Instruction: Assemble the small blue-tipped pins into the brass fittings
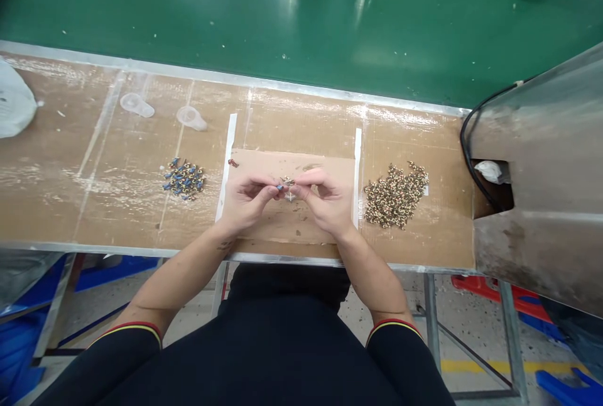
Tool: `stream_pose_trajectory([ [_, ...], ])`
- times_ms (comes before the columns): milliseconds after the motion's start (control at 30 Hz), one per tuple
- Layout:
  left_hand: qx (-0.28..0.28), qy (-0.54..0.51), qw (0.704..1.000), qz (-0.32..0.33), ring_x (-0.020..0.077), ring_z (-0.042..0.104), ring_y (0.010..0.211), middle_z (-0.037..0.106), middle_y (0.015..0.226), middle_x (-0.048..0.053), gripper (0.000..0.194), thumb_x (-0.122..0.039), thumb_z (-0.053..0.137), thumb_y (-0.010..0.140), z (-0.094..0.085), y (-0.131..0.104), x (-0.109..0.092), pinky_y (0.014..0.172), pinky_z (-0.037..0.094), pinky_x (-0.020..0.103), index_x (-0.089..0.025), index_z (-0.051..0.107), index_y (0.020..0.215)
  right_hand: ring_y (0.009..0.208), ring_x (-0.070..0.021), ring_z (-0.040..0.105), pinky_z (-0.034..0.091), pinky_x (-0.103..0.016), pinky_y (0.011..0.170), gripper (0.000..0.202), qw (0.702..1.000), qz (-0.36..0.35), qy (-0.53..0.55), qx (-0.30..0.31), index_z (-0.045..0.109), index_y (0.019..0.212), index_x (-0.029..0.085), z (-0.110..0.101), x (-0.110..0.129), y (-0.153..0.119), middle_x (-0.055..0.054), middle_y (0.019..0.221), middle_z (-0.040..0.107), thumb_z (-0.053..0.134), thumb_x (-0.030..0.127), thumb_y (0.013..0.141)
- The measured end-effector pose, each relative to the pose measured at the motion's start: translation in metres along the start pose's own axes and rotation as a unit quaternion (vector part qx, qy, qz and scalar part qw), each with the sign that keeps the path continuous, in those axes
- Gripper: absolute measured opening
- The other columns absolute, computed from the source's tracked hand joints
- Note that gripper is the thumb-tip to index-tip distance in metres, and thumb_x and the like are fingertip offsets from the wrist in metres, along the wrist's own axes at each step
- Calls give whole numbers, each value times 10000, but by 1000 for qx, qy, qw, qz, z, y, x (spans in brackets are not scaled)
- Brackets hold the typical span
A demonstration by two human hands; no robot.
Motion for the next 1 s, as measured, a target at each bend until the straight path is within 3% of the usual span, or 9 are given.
stream_pose_trajectory([
  [167,-25,42,998,34,132,754,649,806,775,60,240,-411,800,888,-2,-2,-2,604,625,227,-178,767,843,723,-175,736,651,-345,640,88,998,53,-17,1,775,828,275,6,-4,-6,5,805,793,836,338,823],
  [300,-36,70,995,59,131,761,665,806,781,53,194,-378,798,893,-3,-5,-1,609,618,216,-188,773,861,700,-163,730,638,-323,622,66,999,37,-10,-5,782,837,286,8,-3,-8,18,793,795,829,250,808],
  [467,-35,105,991,81,145,762,688,804,795,57,162,-346,775,914,-3,-7,0,618,615,244,-187,769,888,709,-171,734,629,-338,639,43,999,39,-36,-1,777,822,282,9,-4,-8,10,785,794,819,272,813],
  [700,-19,148,976,156,140,765,697,811,814,50,53,-245,770,912,-2,-7,-9,619,601,231,-194,755,907,719,-167,748,632,-326,672,88,997,-25,-65,22,793,838,289,9,6,-6,13,792,803,793,201,837],
  [1000,4,136,977,161,150,767,697,801,790,42,34,-201,762,902,-1,-7,-14,629,615,253,-203,731,888,715,-178,763,662,-333,672,75,996,-16,-68,59,798,823,274,6,8,-5,-5,796,812,801,200,831],
])
Point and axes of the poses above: each hand's wrist, its own y-axis towards the middle knuckle, its own z-axis out of the palm, x = y × z, the point moved 4 cm from there along y, towards the middle knuckle
